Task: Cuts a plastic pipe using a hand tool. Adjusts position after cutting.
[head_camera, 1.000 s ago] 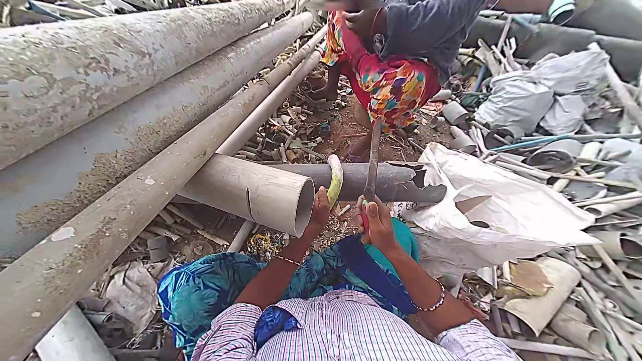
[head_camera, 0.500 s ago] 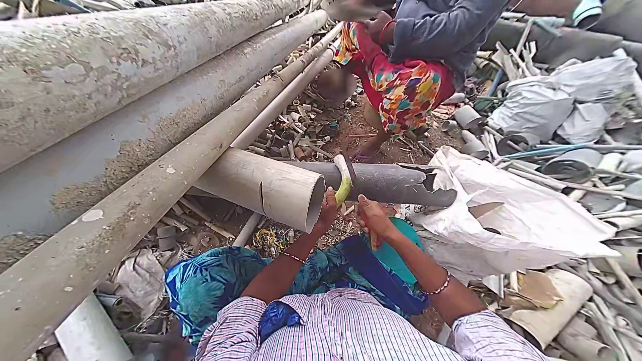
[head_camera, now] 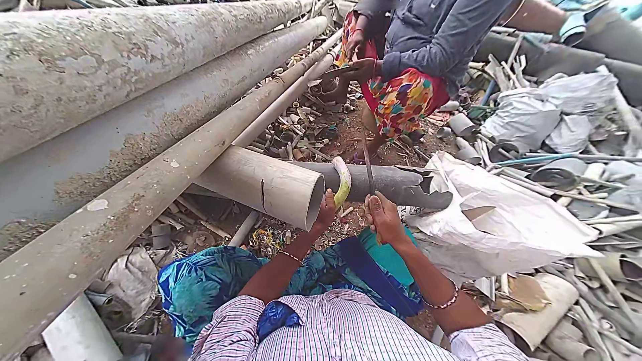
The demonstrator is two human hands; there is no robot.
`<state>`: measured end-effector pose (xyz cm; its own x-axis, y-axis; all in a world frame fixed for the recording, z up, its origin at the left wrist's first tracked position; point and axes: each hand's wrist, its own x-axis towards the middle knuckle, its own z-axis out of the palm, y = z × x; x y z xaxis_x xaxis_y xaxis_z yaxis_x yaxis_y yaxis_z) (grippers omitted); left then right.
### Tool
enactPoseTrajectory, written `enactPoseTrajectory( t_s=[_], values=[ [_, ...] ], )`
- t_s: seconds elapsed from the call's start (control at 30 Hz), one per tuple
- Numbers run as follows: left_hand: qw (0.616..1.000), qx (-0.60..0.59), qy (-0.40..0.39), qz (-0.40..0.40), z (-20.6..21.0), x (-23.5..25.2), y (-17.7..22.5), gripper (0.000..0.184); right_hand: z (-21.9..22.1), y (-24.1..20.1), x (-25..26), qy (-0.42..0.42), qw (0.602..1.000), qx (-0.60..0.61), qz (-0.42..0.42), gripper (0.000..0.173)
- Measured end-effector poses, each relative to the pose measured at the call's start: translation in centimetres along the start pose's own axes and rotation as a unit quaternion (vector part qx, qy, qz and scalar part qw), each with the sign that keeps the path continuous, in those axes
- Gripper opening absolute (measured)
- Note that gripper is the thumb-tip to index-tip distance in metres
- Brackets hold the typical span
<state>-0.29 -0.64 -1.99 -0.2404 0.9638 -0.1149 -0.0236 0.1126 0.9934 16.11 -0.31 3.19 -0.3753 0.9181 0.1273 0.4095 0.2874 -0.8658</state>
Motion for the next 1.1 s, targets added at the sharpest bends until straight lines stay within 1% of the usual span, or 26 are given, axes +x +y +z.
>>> enactPoseTrajectory(
  t_s=[0.07,0.1,0.13,0.17,0.2,0.23,0.27,0.33,0.37,0.47,0.53,0.57,0.6,0.63,0.67,0.7,0.73,0.77,0.83,0.87,0.93,0.97,1.0,1.03,1.07,1.1],
  values=[
    [1.000,-0.003,-0.004,0.006,0.0,-0.1,0.2,0.047,0.7,0.3,-0.2,0.041,0.987,-0.014,-0.152,0.061],
    [1.000,0.013,0.000,0.008,-0.1,0.1,0.1,0.048,1.2,1.1,0.0,0.038,0.985,-0.021,-0.166,0.065],
    [0.999,0.040,-0.004,0.004,-0.2,0.0,0.1,0.048,1.5,2.2,0.1,0.008,0.993,-0.023,-0.117,0.059],
    [0.997,0.074,-0.014,-0.006,-0.3,-0.3,0.4,0.048,1.5,2.7,0.3,-0.047,0.999,-0.006,0.003,0.048],
    [0.994,0.107,-0.023,-0.016,-0.4,-0.4,0.7,0.049,1.4,2.7,0.7,-0.084,0.990,0.020,0.108,0.045],
    [0.992,0.122,-0.029,-0.019,-0.7,-0.6,0.8,0.049,1.4,2.1,0.7,-0.091,0.982,0.041,0.162,0.044],
    [0.991,0.133,-0.020,-0.005,-0.4,-0.3,1.3,0.048,0.8,0.9,1.0,-0.078,0.983,0.053,0.156,0.042],
    [0.981,0.195,-0.005,0.024,-0.1,-0.9,1.3,0.047,0.6,-0.2,-0.3,-0.020,0.997,0.050,0.055,0.035],
    [0.972,0.230,0.000,0.045,0.0,-1.1,1.5,0.047,0.5,-0.4,-0.6,0.011,0.999,0.036,-0.011,0.038],
    [0.956,0.274,0.008,0.108,0.2,-1.3,2.4,0.043,0.1,-0.1,-1.1,0.067,0.985,0.004,-0.159,0.064],
    [0.956,0.265,0.018,0.129,0.2,-1.2,2.9,0.036,0.4,1.6,-1.6,0.089,0.974,-0.011,-0.206,0.074],
    [0.954,0.262,0.026,0.142,0.2,-1.2,3.1,0.034,0.8,2.8,-1.8,0.082,0.979,-0.004,-0.186,0.072],
    [0.949,0.269,0.040,0.156,0.3,-1.0,3.0,0.033,1.2,3.9,-2.0,0.058,0.991,0.022,-0.116,0.061],
    [0.947,0.275,0.049,0.158,0.5,-0.9,2.7,0.033,1.5,4.3,-2.3,0.017,0.998,0.060,0.011,0.044],
    [0.949,0.274,0.054,0.147,0.6,-0.7,2.4,0.033,1.6,4.0,-2.4,-0.006,0.990,0.086,0.112,0.040],
    [0.956,0.263,0.055,0.122,0.5,-0.3,2.3,0.035,1.7,3.3,-2.6,-0.010,0.986,0.089,0.143,0.039],
    [0.962,0.245,0.063,0.106,0.6,0.4,2.5,0.038,1.3,2.4,-2.4,-0.001,0.991,0.080,0.104,0.038],
    [0.964,0.235,0.072,0.105,0.7,0.5,2.3,0.039,1.2,1.8,-2.8,0.018,0.997,0.070,0.036,0.041],
    [0.963,0.217,0.088,0.131,1.0,0.5,2.0,0.042,0.6,0.9,-2.9,0.064,0.992,0.040,-0.106,0.062],
    [0.962,0.211,0.093,0.147,1.1,0.6,2.1,0.044,0.3,0.5,-2.6,0.082,0.984,0.031,-0.154,0.067],
    [0.959,0.208,0.092,0.167,1.3,0.9,2.6,0.046,-0.1,0.4,-2.0,0.112,0.969,0.022,-0.219,0.074],
    [0.957,0.212,0.092,0.173,1.4,1.1,2.8,0.047,0.0,0.7,-1.7,0.119,0.965,0.023,-0.231,0.074],
    [0.953,0.227,0.094,0.179,1.5,1.3,3.0,0.048,0.3,1.4,-1.4,0.118,0.968,0.034,-0.221,0.071],
    [0.947,0.241,0.094,0.188,1.5,1.4,3.2,0.048,0.8,2.3,-1.2,0.107,0.976,0.058,-0.179,0.064],
    [0.942,0.254,0.095,0.200,1.6,1.5,3.3,0.047,1.4,3.2,-1.0,0.087,0.987,0.095,-0.092,0.055],
    [0.933,0.268,0.100,0.217,1.6,1.7,3.0,0.045,1.7,3.4,-0.9,0.050,0.989,0.132,0.043,0.047]
  ],
)
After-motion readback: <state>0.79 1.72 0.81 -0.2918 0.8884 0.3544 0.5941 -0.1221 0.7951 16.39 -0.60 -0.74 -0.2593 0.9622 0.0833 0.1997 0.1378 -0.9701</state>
